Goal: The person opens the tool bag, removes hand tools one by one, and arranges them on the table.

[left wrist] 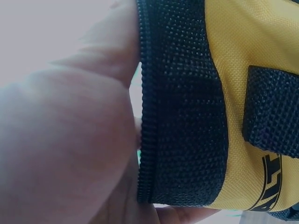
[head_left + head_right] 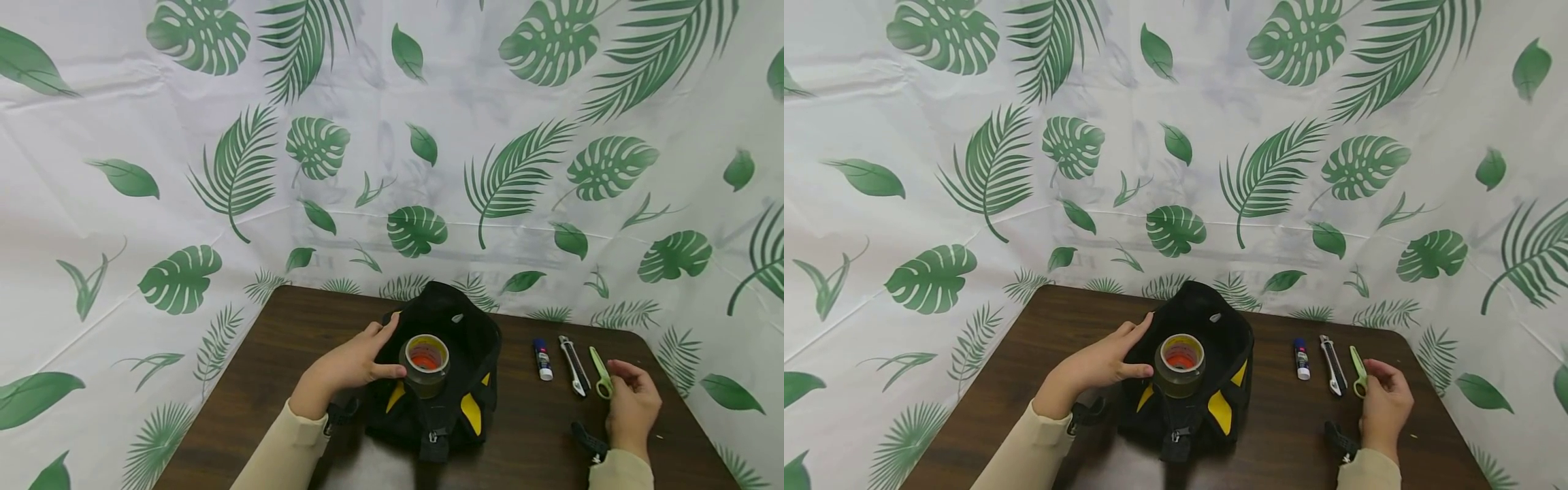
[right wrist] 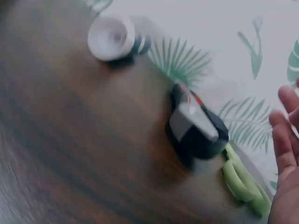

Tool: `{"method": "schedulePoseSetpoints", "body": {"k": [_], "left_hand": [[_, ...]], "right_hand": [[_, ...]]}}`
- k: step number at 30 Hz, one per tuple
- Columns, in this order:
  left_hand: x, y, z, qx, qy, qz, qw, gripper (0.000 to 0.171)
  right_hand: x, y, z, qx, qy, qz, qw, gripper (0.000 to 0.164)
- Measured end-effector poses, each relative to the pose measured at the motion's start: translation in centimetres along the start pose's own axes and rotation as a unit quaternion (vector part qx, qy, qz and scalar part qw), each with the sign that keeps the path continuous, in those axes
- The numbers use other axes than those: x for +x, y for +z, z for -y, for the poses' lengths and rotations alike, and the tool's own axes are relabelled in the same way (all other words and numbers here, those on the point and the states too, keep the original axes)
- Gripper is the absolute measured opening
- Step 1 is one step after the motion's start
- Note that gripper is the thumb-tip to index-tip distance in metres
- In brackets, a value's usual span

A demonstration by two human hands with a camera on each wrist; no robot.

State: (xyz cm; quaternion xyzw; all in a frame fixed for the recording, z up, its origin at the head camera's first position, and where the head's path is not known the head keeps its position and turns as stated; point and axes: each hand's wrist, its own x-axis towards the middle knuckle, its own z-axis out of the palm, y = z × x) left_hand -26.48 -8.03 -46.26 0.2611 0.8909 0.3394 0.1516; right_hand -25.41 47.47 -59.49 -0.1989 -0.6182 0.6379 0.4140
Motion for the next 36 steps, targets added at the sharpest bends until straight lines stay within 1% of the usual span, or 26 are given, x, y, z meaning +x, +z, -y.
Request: {"method": "schedulePoseSetpoints", "body": {"k": [1,2,4,8,11,12,15,16,18,19,20,22,23,25,27,28,29,31,33,34,35,36], "left_hand": [[0.0,0.0,0.0,-0.001,-0.001,0.0,1.0,0.109],[0.0,0.0,0.1,0.0,-0.001,-0.001,1.0,0.109],[0.0,-0.1,0.1,0.0,-0.002,-0.002,1.0,0.109],[-0.1,-0.1,0.1,0.0,-0.004,-0.002,1.0,0.11],[0.0,-0.2,0.1,0.0,-0.006,-0.003,1.0,0.11],[0.0,-0.2,0.1,0.001,-0.007,-0.003,1.0,0.109],[0.0,-0.3,0.0,0.001,-0.01,-0.005,0.9999,0.109],[0.0,-0.3,0.0,0.002,-0.011,-0.005,0.9999,0.109],[0.0,-0.4,-0.1,0.003,-0.013,-0.004,0.9999,0.108],[0.0,-0.4,-0.1,0.003,-0.013,-0.004,0.9999,0.108],[0.0,-0.4,-0.1,0.002,-0.013,-0.004,0.9999,0.108],[0.1,-0.3,-0.1,0.003,-0.014,-0.003,0.9999,0.108],[0.1,-0.3,-0.1,0.002,-0.014,-0.003,0.9999,0.108],[0.2,-0.3,-0.1,-0.001,-0.014,-0.002,0.9999,0.108],[0.2,-0.3,-0.1,-0.001,-0.015,-0.001,0.9999,0.109],[0.2,-0.3,-0.1,-0.003,-0.016,-0.001,0.9999,0.109],[0.2,-0.3,-0.1,-0.004,-0.016,0.0,0.9999,0.109],[0.3,-0.2,0.0,-0.006,-0.015,0.0,0.9999,0.109],[0.3,-0.1,0.1,-0.007,-0.013,0.002,0.9999,0.109],[0.3,-0.1,0.2,-0.007,-0.011,0.002,0.9999,0.109],[0.4,-0.1,0.2,-0.007,-0.01,0.003,0.9999,0.109],[0.4,-0.1,0.3,-0.007,-0.01,0.003,0.9999,0.109]], "right_hand": [[0.0,0.2,0.1,0.055,0.007,0.001,0.998,0.031],[-0.1,0.5,0.2,0.104,0.013,0.003,0.994,0.031],[-0.2,0.9,0.5,0.165,0.016,0.015,0.986,0.031],[-0.8,2.1,0.8,0.238,0.027,0.05,0.97,0.032],[-1.4,3.2,1.2,0.281,0.052,0.078,0.955,0.031],[-1.6,3.6,1.3,0.298,0.064,0.089,0.948,0.031],[-2.4,4.8,1.4,0.352,0.099,0.13,0.922,0.028],[-2.7,5.1,1.4,0.368,0.108,0.146,0.912,0.028],[-3.1,5.7,1.3,0.408,0.126,0.184,0.885,0.03],[-3.4,5.9,1.3,0.432,0.135,0.206,0.868,0.033],[-3.6,6.1,1.2,0.449,0.142,0.226,0.853,0.036],[-4.0,6.7,1.3,0.486,0.152,0.273,0.816,0.043],[-4.1,7.1,1.5,0.505,0.157,0.293,0.796,0.045],[-4.5,7.9,2.2,0.531,0.162,0.332,0.763,0.05],[-5.0,9.0,3.7,0.536,0.157,0.366,0.744,0.053],[-5.4,9.6,4.7,0.529,0.152,0.379,0.744,0.053],[-5.7,10.2,5.8,0.517,0.145,0.394,0.745,0.053],[-6.5,11.3,8.1,0.484,0.128,0.423,0.755,0.051],[-7.5,12.2,10.5,0.441,0.111,0.45,0.769,0.049],[-8.0,12.6,11.6,0.42,0.104,0.465,0.773,0.048],[-8.4,13.0,12.6,0.399,0.099,0.478,0.776,0.046],[-8.9,13.3,13.5,0.383,0.098,0.493,0.775,0.045]]}}
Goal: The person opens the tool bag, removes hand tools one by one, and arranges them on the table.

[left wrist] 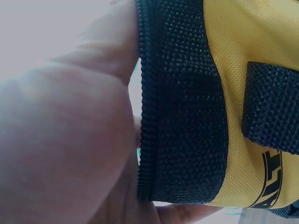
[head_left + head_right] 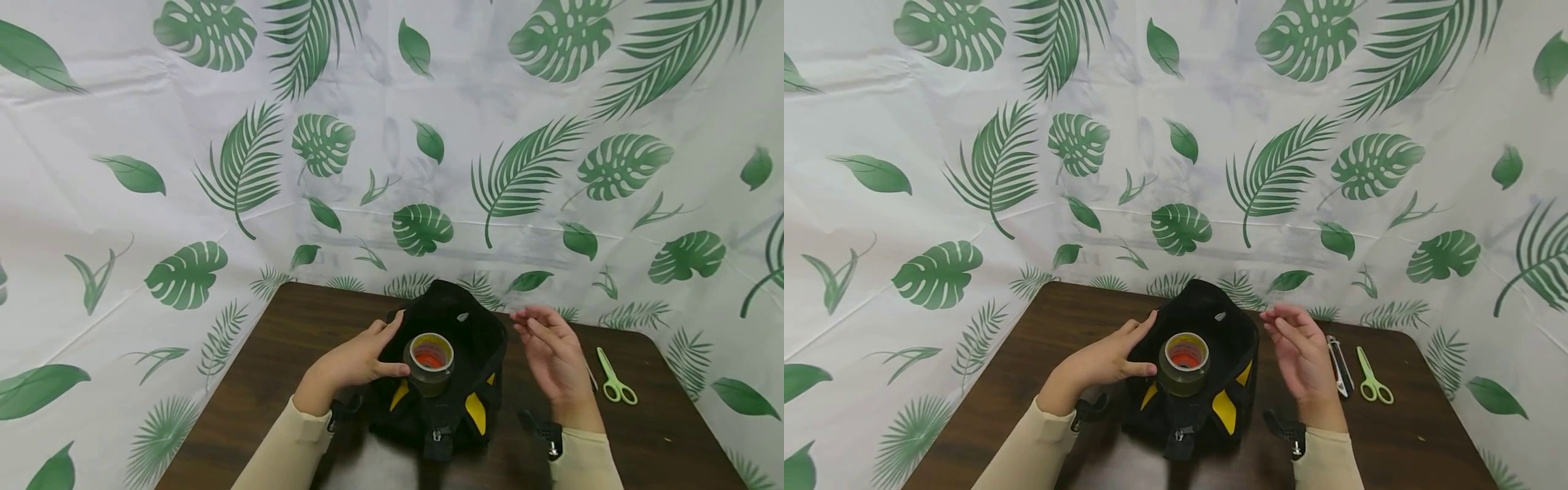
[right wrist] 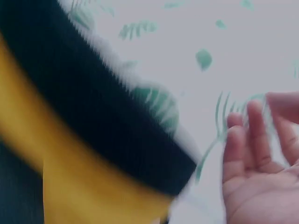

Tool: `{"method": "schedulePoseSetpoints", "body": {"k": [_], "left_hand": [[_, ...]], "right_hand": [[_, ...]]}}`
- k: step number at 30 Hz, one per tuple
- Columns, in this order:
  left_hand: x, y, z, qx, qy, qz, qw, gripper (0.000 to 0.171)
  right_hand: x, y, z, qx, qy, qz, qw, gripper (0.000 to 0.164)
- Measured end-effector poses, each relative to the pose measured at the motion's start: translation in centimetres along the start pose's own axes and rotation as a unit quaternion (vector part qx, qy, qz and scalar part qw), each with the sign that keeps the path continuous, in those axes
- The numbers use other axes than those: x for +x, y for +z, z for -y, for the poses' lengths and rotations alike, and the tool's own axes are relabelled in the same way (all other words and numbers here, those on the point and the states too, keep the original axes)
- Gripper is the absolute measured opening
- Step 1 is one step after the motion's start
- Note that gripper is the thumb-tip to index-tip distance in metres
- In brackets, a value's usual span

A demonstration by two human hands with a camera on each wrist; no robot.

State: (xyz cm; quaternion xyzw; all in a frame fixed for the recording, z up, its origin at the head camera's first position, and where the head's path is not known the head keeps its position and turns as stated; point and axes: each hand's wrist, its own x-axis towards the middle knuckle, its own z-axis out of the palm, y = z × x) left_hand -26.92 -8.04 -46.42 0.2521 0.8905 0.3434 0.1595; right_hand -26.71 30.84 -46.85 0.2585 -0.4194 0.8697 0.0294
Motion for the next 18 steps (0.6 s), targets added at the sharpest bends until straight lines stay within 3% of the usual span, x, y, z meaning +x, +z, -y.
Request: {"method": "schedulePoseSetpoints", "body": {"k": [3,5,6,9,13,18], "left_hand": [[0.0,0.0,0.0,-0.001,-0.001,0.001,1.0,0.109],[0.0,-0.1,-0.1,-0.001,-0.003,-0.001,1.0,0.108],[-0.1,-0.1,-0.2,0.0,-0.005,-0.002,1.0,0.108],[-0.1,-0.3,-0.3,0.002,-0.008,-0.005,1.0,0.107],[0.0,-0.3,-0.3,0.005,-0.007,-0.005,1.0,0.109],[0.0,-0.2,-0.2,0.001,-0.004,-0.001,1.0,0.109]], "right_hand": [[1.0,2.6,0.5,-0.077,0.057,0.02,0.995,0.038],[1.8,4.0,0.7,-0.149,0.112,0.036,0.982,0.032],[2.3,4.7,0.7,-0.186,0.138,0.049,0.971,0.031],[3.6,6.5,0.4,-0.3,0.212,0.085,0.926,0.036],[4.8,8.5,-0.6,-0.387,0.259,0.117,0.877,0.042],[5.7,10.0,-1.7,-0.438,0.288,0.115,0.844,0.041]]}}
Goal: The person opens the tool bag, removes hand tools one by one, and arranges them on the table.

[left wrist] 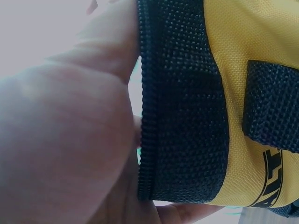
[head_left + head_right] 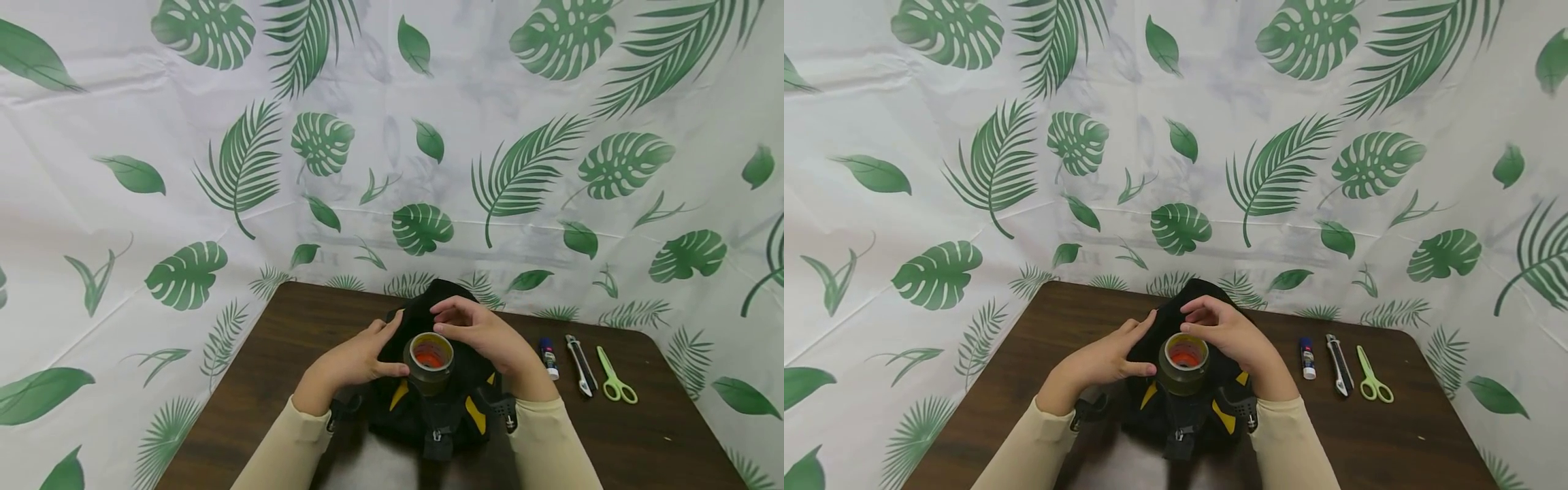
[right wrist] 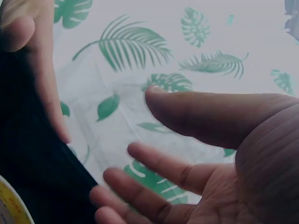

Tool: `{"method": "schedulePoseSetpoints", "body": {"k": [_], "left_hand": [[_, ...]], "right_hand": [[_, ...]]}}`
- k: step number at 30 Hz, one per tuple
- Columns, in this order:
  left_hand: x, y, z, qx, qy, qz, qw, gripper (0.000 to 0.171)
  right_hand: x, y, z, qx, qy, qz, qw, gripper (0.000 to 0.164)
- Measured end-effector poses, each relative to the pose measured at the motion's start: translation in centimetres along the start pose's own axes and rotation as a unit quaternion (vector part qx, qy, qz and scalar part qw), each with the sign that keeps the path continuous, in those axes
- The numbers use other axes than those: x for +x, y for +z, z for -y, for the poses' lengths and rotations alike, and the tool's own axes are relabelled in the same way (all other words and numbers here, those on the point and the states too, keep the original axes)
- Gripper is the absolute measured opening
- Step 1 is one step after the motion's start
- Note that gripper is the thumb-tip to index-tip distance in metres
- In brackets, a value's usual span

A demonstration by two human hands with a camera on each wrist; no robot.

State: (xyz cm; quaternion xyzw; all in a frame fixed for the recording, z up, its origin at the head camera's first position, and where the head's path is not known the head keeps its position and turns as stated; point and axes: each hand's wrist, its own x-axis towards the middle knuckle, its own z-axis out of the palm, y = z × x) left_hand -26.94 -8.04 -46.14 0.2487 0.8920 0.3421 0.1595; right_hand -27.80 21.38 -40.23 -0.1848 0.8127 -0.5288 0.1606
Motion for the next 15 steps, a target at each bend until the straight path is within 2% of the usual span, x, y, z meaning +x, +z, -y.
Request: {"method": "schedulePoseSetpoints", "body": {"k": [7,11,15], "left_hand": [[-0.1,0.3,0.1,0.001,0.004,0.005,1.0,0.107],[0.0,0.3,0.1,0.002,0.007,0.008,0.9999,0.109],[0.0,0.1,0.2,0.007,0.002,0.006,1.0,0.109]], "right_hand": [[0.7,1.5,1.1,-0.071,0.047,0.002,0.996,0.057],[1.3,1.9,1.5,-0.118,0.06,0.004,0.991,0.06],[2.7,1.9,0.7,-0.136,0.074,0.003,0.988,0.06]]}}
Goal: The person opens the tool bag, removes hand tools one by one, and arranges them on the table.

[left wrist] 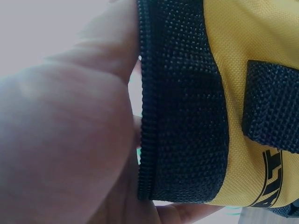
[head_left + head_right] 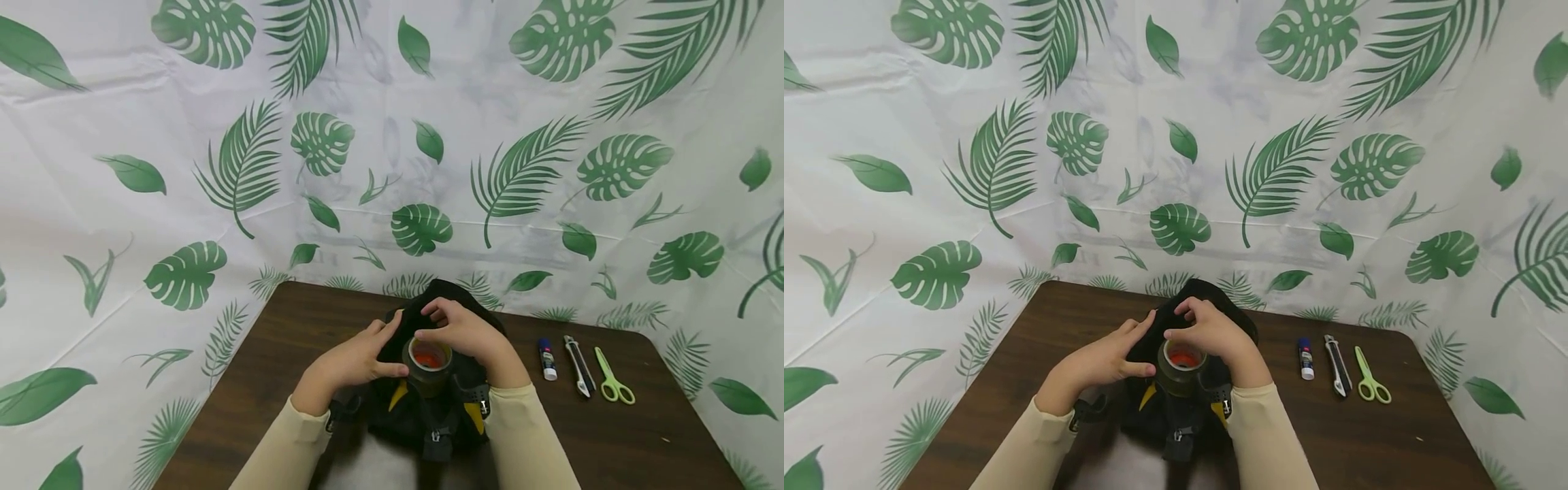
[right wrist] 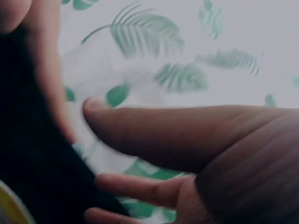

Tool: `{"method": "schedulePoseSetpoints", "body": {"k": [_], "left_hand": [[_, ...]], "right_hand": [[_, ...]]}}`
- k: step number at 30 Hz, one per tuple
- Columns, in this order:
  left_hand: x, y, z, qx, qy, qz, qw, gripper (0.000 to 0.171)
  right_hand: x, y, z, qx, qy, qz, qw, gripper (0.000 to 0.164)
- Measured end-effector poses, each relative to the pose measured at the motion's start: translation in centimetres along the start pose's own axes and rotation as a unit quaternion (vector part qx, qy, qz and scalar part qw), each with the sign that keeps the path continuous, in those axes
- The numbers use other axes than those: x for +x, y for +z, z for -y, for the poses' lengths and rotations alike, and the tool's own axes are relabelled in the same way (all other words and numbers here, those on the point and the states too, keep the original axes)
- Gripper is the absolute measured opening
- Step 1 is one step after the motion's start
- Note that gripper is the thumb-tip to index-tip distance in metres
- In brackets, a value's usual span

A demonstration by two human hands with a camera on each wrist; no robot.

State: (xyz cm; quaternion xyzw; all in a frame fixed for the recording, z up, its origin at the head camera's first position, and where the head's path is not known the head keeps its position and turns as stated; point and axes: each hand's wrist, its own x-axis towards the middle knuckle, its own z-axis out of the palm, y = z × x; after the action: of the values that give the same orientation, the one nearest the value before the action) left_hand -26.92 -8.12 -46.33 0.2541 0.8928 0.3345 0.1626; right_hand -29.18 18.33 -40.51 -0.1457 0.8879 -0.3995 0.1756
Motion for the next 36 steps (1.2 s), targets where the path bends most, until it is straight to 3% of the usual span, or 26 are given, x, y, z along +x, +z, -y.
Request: {"method": "schedulePoseSetpoints", "body": {"k": [9,17,30,36], "left_hand": [[0.0,0.0,-0.1,-0.003,0.0,0.008,1.0,0.109],[0.2,0.0,0.1,-0.003,0.005,0.004,1.0,0.107],[0.0,0.0,0.1,-0.01,0.006,0.005,0.9999,0.108],[-0.1,0.0,0.0,-0.012,0.007,0.003,0.9999,0.109]], "right_hand": [[2.5,1.2,-3.3,0.028,0.071,-0.002,0.997,0.057],[2.6,1.6,-4.2,0.008,0.087,0.026,0.996,0.066],[2.7,2.4,-4.3,-0.012,0.076,0.045,0.996,0.078],[2.8,2.8,-4.4,-0.081,0.086,0.04,0.992,0.086]]}}
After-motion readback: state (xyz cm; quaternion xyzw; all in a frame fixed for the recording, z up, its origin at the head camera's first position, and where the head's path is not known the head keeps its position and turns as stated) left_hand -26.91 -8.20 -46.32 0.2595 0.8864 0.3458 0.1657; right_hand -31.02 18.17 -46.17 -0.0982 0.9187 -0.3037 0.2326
